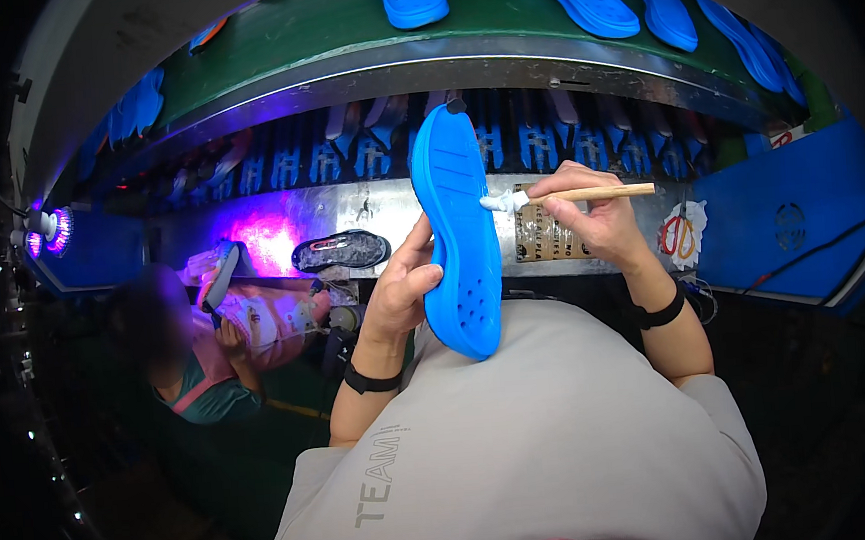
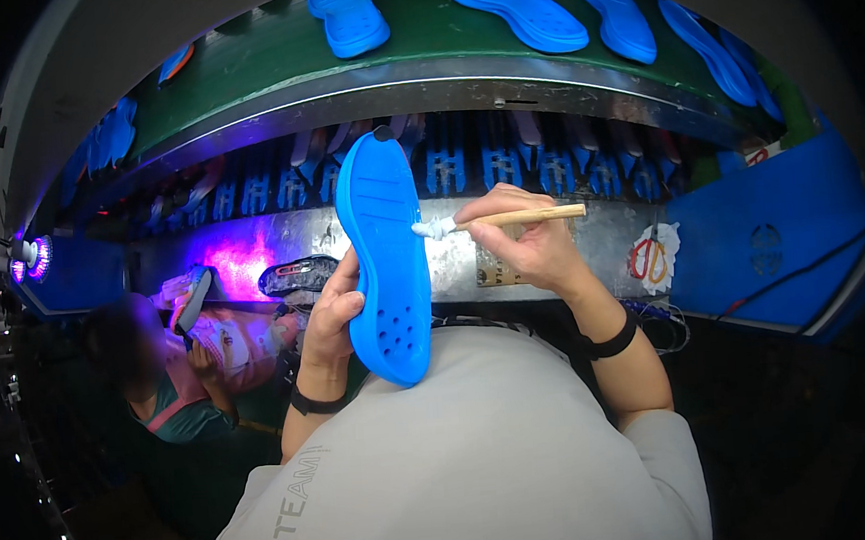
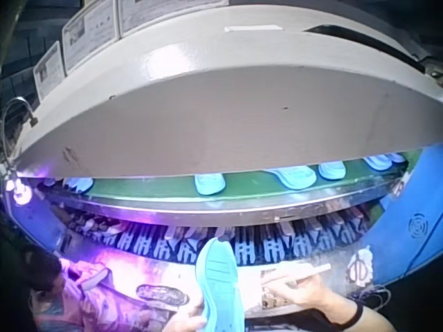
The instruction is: Applying glue to shoe insoles with a brush and placing them into a conveyor machine.
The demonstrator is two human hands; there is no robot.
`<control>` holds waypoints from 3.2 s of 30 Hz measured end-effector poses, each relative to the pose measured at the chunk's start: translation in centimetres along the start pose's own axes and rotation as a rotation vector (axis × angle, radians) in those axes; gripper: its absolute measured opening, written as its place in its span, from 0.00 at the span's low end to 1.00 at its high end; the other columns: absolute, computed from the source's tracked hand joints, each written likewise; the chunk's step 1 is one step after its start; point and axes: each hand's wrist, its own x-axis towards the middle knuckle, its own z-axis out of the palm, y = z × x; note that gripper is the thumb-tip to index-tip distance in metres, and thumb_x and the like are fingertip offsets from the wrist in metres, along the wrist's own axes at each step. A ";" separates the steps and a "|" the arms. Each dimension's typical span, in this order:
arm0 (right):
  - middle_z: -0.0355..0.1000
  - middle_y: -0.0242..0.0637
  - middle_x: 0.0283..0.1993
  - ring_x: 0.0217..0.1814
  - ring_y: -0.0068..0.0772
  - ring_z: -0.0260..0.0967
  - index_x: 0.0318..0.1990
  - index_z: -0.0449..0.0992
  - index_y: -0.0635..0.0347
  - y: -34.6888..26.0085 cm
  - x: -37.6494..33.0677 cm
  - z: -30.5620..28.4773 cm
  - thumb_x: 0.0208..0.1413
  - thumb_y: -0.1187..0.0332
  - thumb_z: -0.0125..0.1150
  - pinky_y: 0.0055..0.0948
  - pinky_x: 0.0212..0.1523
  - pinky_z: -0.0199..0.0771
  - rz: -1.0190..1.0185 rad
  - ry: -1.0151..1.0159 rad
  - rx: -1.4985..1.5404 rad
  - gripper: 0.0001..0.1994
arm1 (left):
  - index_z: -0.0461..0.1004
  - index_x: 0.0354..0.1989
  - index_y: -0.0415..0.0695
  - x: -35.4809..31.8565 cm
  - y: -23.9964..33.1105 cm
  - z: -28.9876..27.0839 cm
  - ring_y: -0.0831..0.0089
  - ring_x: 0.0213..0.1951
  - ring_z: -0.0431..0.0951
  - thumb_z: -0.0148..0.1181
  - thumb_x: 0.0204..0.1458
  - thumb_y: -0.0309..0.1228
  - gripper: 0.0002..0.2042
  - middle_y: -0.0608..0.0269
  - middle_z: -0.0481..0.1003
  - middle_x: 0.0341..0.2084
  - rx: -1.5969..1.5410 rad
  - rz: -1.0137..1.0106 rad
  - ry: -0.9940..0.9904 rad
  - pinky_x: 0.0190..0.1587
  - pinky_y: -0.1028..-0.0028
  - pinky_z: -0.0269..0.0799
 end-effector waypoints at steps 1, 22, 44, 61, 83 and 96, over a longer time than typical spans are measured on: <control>0.77 0.35 0.32 0.35 0.25 0.69 0.40 0.83 0.64 -0.2 0.1 -0.1 0.56 0.72 0.62 0.26 0.38 0.68 0.002 0.000 0.000 0.08 | 0.42 0.76 0.37 -0.1 0.0 0.0 0.66 0.58 0.73 0.60 0.50 0.37 0.46 0.52 0.67 0.62 -0.013 -0.009 -0.001 0.61 0.68 0.69; 0.80 0.38 0.35 0.37 0.30 0.73 0.38 0.83 0.63 -1.2 0.4 -1.4 0.54 0.73 0.64 0.30 0.38 0.73 0.013 -0.097 0.019 0.07 | 0.43 0.75 0.35 0.1 0.2 0.7 0.65 0.61 0.71 0.63 0.50 0.40 0.47 0.51 0.65 0.64 0.095 0.067 0.029 0.64 0.67 0.66; 0.78 0.38 0.28 0.30 0.31 0.72 0.37 0.83 0.66 -2.5 -0.4 -1.2 0.49 0.76 0.64 0.30 0.35 0.69 -0.108 -0.136 0.176 0.08 | 0.43 0.75 0.36 0.5 1.1 -0.5 0.67 0.58 0.73 0.58 0.54 0.37 0.43 0.52 0.65 0.63 0.039 0.154 0.039 0.61 0.68 0.69; 0.78 0.37 0.34 0.38 0.25 0.72 0.43 0.81 0.68 -0.5 -1.1 -0.8 0.56 0.71 0.62 0.25 0.42 0.70 0.106 0.184 0.176 0.11 | 0.74 0.52 0.36 22.0 25.5 -16.8 0.58 0.50 0.78 0.54 0.65 0.38 0.17 0.51 0.78 0.49 0.438 0.535 0.526 0.54 0.58 0.75; 0.78 0.45 0.29 0.30 0.41 0.77 0.38 0.82 0.61 14.9 -7.2 -5.8 0.55 0.62 0.62 0.35 0.34 0.74 0.669 0.263 -0.548 0.11 | 0.78 0.44 0.34 9.7 29.5 -23.5 0.66 0.41 0.81 0.62 0.59 0.35 0.14 0.51 0.81 0.38 1.932 0.681 0.538 0.45 0.66 0.77; 0.76 0.52 0.27 0.32 0.52 0.78 0.34 0.83 0.61 18.3 -8.8 -6.6 0.56 0.61 0.60 0.43 0.35 0.76 0.581 0.303 -0.604 0.13 | 0.77 0.45 0.39 6.5 23.0 -24.3 0.70 0.36 0.79 0.61 0.59 0.35 0.13 0.59 0.80 0.34 0.466 0.200 0.783 0.38 0.63 0.73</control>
